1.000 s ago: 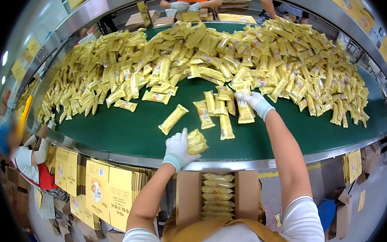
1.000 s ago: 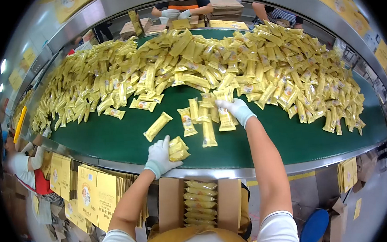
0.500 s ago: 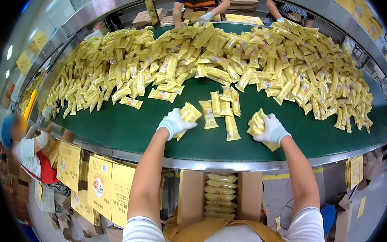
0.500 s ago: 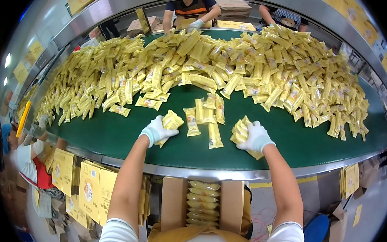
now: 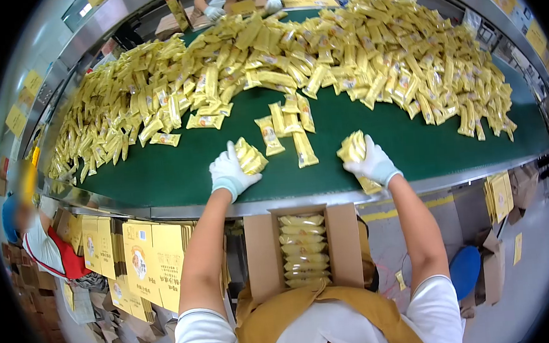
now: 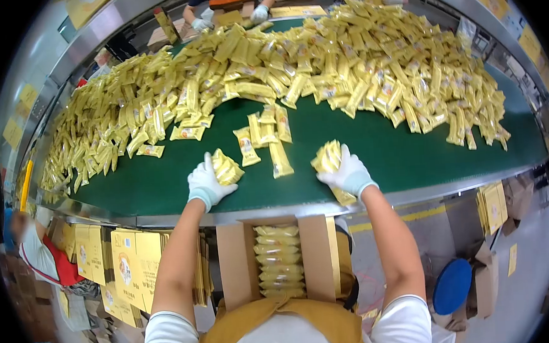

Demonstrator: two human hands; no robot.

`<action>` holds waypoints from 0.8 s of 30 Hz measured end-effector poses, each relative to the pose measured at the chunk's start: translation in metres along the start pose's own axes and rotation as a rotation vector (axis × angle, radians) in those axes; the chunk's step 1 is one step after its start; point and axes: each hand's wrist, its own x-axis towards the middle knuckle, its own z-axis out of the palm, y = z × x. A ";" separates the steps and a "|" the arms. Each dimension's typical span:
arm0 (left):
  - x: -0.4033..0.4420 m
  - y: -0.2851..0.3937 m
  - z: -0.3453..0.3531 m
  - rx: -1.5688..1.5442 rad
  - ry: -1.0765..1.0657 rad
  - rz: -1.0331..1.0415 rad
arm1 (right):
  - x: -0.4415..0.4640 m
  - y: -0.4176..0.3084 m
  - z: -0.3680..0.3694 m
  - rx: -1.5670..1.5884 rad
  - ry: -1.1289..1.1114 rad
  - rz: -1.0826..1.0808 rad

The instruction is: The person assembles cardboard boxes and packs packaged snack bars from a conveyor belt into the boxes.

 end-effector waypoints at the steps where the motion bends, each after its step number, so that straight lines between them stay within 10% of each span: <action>1: -0.008 -0.009 0.003 -0.082 0.053 -0.015 | -0.025 -0.018 -0.016 0.255 -0.007 -0.112; 3: -0.014 -0.043 0.039 -0.358 0.313 -0.049 | -0.075 -0.053 -0.048 0.797 -0.114 -0.327; 7: -0.048 -0.081 0.017 -1.823 -0.066 0.031 | -0.153 -0.099 -0.071 0.112 0.026 -0.813; 11: -0.125 -0.002 -0.058 -2.030 0.113 0.456 | -0.190 -0.138 -0.013 -0.609 -0.304 -0.933; 16: -0.164 0.041 -0.079 -1.590 -0.343 0.716 | -0.185 -0.150 0.058 -0.531 -0.736 -0.791; 20: -0.169 0.060 -0.057 -0.944 -0.130 0.866 | -0.177 -0.046 0.237 -0.266 -0.174 -1.106; 24: -0.165 0.067 -0.016 -0.408 0.174 0.914 | -0.193 -0.069 0.160 -0.225 -0.514 -0.933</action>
